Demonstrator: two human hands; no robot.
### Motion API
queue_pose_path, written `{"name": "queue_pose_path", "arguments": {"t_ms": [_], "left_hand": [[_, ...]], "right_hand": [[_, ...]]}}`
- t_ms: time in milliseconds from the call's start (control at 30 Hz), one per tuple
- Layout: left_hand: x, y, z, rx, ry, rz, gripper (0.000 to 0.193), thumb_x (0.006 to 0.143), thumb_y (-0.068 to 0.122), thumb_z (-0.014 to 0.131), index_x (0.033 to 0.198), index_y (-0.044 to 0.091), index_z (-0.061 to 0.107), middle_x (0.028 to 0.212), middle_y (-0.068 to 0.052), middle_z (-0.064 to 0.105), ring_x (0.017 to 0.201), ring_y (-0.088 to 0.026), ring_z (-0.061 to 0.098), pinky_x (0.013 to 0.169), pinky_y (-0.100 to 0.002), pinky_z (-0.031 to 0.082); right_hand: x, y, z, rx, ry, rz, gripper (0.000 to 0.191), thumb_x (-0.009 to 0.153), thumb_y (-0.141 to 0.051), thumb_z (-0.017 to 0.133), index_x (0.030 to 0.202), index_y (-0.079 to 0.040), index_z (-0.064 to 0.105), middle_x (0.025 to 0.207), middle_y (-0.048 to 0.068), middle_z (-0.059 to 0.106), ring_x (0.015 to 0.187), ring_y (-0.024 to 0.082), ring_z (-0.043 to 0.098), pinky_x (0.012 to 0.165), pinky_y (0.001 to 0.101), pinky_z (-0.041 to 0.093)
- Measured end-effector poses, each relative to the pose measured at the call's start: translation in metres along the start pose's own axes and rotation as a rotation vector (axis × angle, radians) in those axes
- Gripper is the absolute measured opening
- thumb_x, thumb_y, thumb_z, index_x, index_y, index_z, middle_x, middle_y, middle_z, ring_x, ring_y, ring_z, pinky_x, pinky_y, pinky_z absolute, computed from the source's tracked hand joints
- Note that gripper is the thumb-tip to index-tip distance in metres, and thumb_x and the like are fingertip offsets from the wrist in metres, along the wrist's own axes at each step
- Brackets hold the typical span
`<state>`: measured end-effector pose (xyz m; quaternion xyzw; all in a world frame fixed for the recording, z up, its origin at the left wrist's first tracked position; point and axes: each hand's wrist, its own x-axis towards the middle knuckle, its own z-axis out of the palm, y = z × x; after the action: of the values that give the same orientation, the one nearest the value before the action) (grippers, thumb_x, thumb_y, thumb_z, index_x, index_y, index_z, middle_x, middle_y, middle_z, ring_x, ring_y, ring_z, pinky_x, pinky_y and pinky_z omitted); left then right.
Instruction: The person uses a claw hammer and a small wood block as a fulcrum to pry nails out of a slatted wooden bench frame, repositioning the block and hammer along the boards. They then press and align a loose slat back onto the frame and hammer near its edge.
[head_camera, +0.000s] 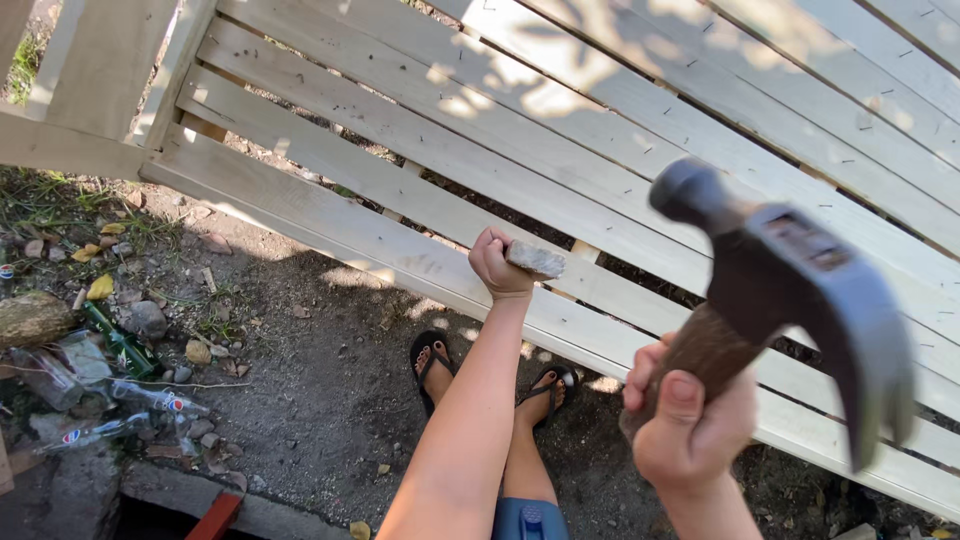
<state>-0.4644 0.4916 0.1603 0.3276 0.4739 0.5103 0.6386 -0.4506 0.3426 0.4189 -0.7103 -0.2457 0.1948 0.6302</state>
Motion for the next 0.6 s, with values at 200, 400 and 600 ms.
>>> {"name": "queue_pose_path", "arguments": {"t_ms": [200, 400, 600], "left_hand": [[0.009, 0.002, 0.007, -0.126, 0.001, 0.015, 0.025, 0.08, 0.017, 0.041, 0.061, 0.002, 0.047, 0.057, -0.003, 0.044, 0.056, -0.013, 0.039, 0.053, -0.032, 0.033], [0.008, -0.001, -0.004, 0.022, -0.026, -0.024, 0.023, 0.08, 0.016, 0.043, 0.062, 0.002, 0.048, 0.057, -0.002, 0.043, 0.057, -0.011, 0.037, 0.053, -0.03, 0.031], [0.012, 0.0, -0.002, 0.006, -0.027, 0.045, 0.022, 0.078, 0.014, 0.043, 0.061, 0.001, 0.047, 0.055, -0.003, 0.043, 0.056, -0.012, 0.037, 0.052, -0.033, 0.031]], "right_hand": [[0.001, 0.014, 0.003, -0.702, -0.243, -0.035, 0.039, 0.103, -0.029, 0.054, 0.12, 0.005, 0.058, 0.072, 0.007, 0.065, 0.061, 0.015, 0.066, 0.056, 0.0304, 0.051], [-0.003, 0.014, 0.009, -0.154, -0.214, -0.058, 0.035, 0.106, -0.033, 0.054, 0.112, 0.001, 0.05, 0.075, 0.005, 0.058, 0.058, 0.011, 0.053, 0.052, 0.0269, 0.043], [0.017, 0.005, 0.03, -0.635, -0.205, 0.453, 0.03, 0.099, -0.032, 0.052, 0.102, -0.003, 0.061, 0.058, 0.008, 0.061, 0.048, 0.017, 0.059, 0.046, 0.0331, 0.047]]}}
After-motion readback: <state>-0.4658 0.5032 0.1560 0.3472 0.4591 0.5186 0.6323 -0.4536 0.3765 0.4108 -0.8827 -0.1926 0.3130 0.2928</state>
